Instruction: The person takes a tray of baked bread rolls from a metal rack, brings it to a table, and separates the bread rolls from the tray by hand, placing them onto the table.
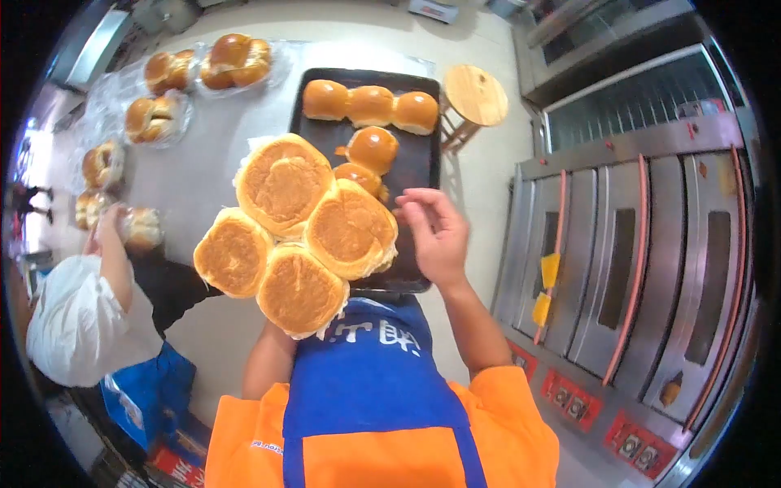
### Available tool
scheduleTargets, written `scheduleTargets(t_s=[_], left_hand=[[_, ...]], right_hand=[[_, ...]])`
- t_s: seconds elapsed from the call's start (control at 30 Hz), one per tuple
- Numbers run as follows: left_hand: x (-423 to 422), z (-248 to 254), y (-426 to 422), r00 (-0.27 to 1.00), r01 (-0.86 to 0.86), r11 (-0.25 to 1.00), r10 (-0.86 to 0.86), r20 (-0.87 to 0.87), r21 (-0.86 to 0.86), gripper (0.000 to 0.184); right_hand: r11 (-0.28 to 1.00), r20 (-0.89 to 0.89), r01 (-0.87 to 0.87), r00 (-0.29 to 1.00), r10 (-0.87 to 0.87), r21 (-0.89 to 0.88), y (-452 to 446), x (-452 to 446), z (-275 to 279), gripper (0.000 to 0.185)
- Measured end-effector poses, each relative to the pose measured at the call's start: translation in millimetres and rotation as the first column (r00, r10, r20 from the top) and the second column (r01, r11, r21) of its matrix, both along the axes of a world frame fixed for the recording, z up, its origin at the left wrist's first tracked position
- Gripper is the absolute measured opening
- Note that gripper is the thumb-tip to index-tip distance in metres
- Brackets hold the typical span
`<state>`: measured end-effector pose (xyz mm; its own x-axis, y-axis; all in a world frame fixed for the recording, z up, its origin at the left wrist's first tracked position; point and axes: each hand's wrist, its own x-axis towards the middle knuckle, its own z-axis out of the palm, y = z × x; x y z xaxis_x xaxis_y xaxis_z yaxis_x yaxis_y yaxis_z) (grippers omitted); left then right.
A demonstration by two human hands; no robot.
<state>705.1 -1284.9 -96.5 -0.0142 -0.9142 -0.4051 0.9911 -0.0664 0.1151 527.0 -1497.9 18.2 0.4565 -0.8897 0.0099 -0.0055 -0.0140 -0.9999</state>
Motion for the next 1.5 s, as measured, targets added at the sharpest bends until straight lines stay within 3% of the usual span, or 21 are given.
scheduleTargets(t_s=[0.07,0.13,0.23,0.33,0.47,0.53,0.67,0.73,0.83,0.87,0.9,0.93,1.0,1.1,1.2,1.23,1.33,1.37,1.4,1.43,1.5], left_hand=[[-8.0,3.6,3.2,0.996,-0.087,0.995,0.086,0.028,0.049,0.062],[-16.4,7.6,4.6,0.981,-0.191,0.976,0.185,0.059,0.106,0.062],[-35.8,16.9,15.8,0.938,-0.348,0.917,0.336,0.089,0.194,0.062],[-52.8,34.6,17.5,0.888,-0.460,0.846,0.441,0.131,0.269,0.062],[-64.4,28.7,29.9,0.844,-0.535,0.800,0.516,0.145,0.270,0.062],[-64.3,25.4,36.5,0.834,-0.550,0.791,0.532,0.143,0.267,0.062],[-57.8,16.5,45.3,0.828,-0.560,0.791,0.545,0.135,0.244,0.062],[-53.6,12.0,45.9,0.830,-0.557,0.797,0.544,0.124,0.231,0.062],[-50.0,4.8,43.4,0.847,-0.532,0.823,0.520,0.114,0.199,0.062],[-48.4,2.7,42.7,0.853,-0.523,0.831,0.510,0.113,0.191,0.062],[-45.5,0.4,40.9,0.857,-0.515,0.840,0.504,0.107,0.171,0.062],[-43.6,-1.7,40.3,0.862,-0.507,0.846,0.496,0.107,0.164,0.062],[-37.3,-3.9,40.5,0.866,-0.500,0.856,0.489,0.105,0.134,0.062],[-33.6,-3.7,41.2,0.868,-0.493,0.866,0.482,0.120,0.084,0.062],[-32.1,-6.0,41.0,0.880,-0.466,0.883,0.455,0.138,0.062,0.062],[-31.0,-6.9,40.6,0.884,-0.455,0.889,0.444,0.142,0.056,0.062],[-29.5,-4.5,40.3,0.894,-0.428,0.902,0.416,0.166,0.048,0.062],[-30.4,-3.5,36.2,0.894,-0.431,0.900,0.417,0.160,0.060,0.062],[-31.1,-1.7,33.2,0.899,-0.422,0.906,0.413,0.144,0.040,0.060],[-29.6,-11.3,33.0,0.838,-0.543,0.801,0.535,0.107,0.252,0.060],[-32.3,23.5,12.4,0.896,-0.434,0.900,0.425,0.126,0.051,0.060]], right_hand=[[0.998,-0.003,0.055,0.998,-0.055,0.001,-27.3,-5.6,-12.9,0.013],[1.000,-0.194,0.021,0.981,-0.018,0.014,-63.7,-9.1,-40.1,0.012],[0.986,-0.302,-0.116,0.950,0.076,-0.117,-93.9,21.8,-73.2,0.011],[0.895,-0.296,-0.377,0.906,0.303,-0.237,-102.5,68.2,-103.7,0.011],[0.759,-0.334,-0.487,0.868,0.367,-0.432,-96.2,130.9,-151.6,0.007],[0.703,-0.484,-0.606,0.773,0.411,-0.371,-91.4,163.8,-159.8,0.013],[0.370,-0.763,-0.906,0.385,0.519,-0.206,-59.9,205.1,-198.6,0.047],[0.283,-0.837,-0.946,0.282,0.469,-0.160,-53.8,208.5,-225.9,0.041],[0.474,-0.767,-0.860,0.432,0.475,-0.190,-59.9,197.9,-235.1,0.028],[0.674,-0.477,-0.672,0.722,0.502,-0.308,-67.9,179.6,-229.9,0.019],[0.789,-0.395,-0.615,0.726,0.563,-0.005,-80.8,162.2,-191.0,0.019],[0.798,-0.294,-0.519,0.746,0.598,0.306,-90.8,143.0,-150.3,0.019],[0.864,-0.263,-0.416,0.833,0.487,0.283,-96.2,98.1,-119.2,0.017],[0.869,0.118,-0.473,0.880,0.460,0.147,-64.0,63.9,-86.3,0.019],[0.907,-0.006,-0.422,0.907,0.422,0.017,-36.1,62.9,-70.1,0.020],[0.912,-0.095,-0.396,0.909,0.406,0.108,-28.9,66.5,-70.4,0.017],[0.983,-0.154,-0.175,0.971,0.181,0.047,-23.5,74.8,-86.4,0.015],[0.933,0.043,-0.103,0.995,0.094,0.344,-31.6,81.1,-96.3,0.011],[0.934,0.076,-0.089,0.995,0.067,0.346,-37.1,77.1,-103.6,0.010],[0.936,0.111,-0.078,0.993,0.042,0.343,-40.6,74.5,-89.8,0.010],[0.971,0.063,-0.108,0.993,0.096,0.213,-43.7,64.5,-81.2,0.011]])
